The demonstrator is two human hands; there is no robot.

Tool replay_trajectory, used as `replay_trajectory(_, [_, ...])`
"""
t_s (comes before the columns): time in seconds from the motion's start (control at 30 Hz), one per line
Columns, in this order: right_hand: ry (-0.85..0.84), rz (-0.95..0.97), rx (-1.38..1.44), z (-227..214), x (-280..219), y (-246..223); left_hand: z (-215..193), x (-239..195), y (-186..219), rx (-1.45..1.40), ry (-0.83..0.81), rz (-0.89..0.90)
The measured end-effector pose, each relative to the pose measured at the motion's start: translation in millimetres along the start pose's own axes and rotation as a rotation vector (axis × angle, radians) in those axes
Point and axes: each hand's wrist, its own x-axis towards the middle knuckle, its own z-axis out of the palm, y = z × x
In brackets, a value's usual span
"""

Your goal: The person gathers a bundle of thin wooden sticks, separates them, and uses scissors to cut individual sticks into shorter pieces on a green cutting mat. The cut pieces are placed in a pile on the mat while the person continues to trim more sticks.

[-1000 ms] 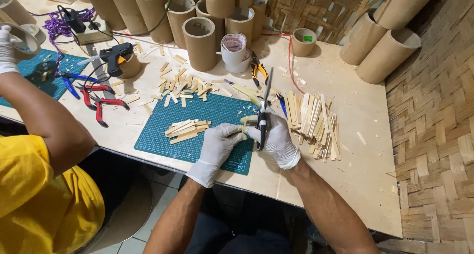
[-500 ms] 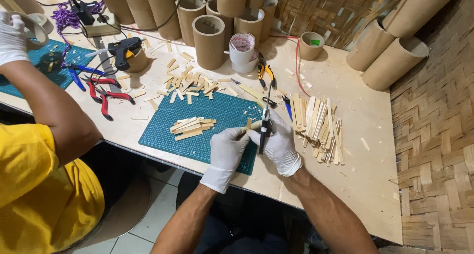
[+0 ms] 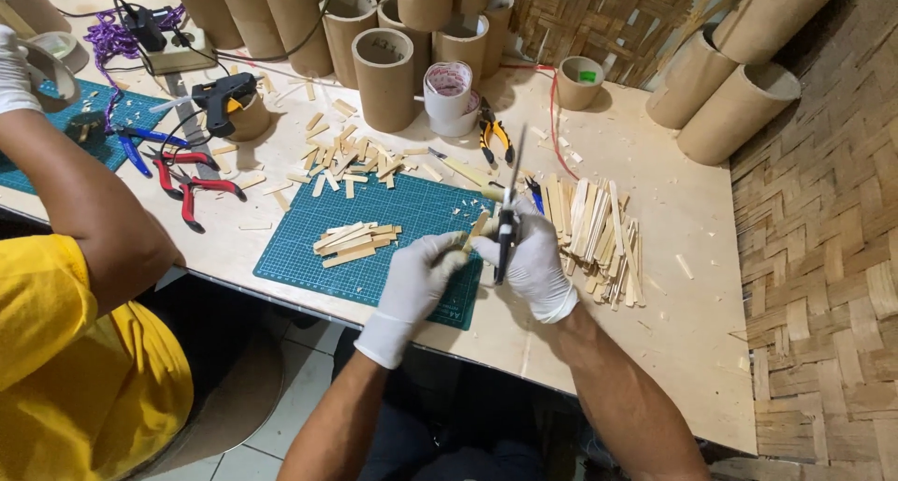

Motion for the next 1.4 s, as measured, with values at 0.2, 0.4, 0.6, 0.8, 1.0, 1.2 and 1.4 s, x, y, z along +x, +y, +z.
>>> replay_trajectory(0.2, [0.017, 0.055, 0.159, -11, 7, 0, -30, -5, 66, -0.578, -0.349, -0.297])
replay_trajectory(0.4, [-0.079, 0.19, 0.181, -19, 7, -2, -24, -2, 54, -0.74, -0.444, -0.403])
replay_trajectory(0.6, [-0.092, 0.205, 0.143, -17, 6, -9, -14, -2, 43, -0.767, -0.41, -0.43])
replay_trajectory(0.8, [-0.077, 0.125, 0.026, -16, 1, -27, 9, -4, 1, -0.787, -0.21, -0.377])
replay_trajectory(1.0, [-0.223, 0.083, -0.332, -61, 6, -52, 5, -6, -7, -0.92, -0.11, -0.437])
replay_trajectory(1.2, [-0.495, 0.322, -0.767, -83, 2, -72, -18, -6, 23, -0.982, -0.124, -0.466])
replay_trajectory(1.4, [-0.566, 0.401, -0.832, -88, -2, -80, -31, -5, 44, -0.982, -0.143, -0.504])
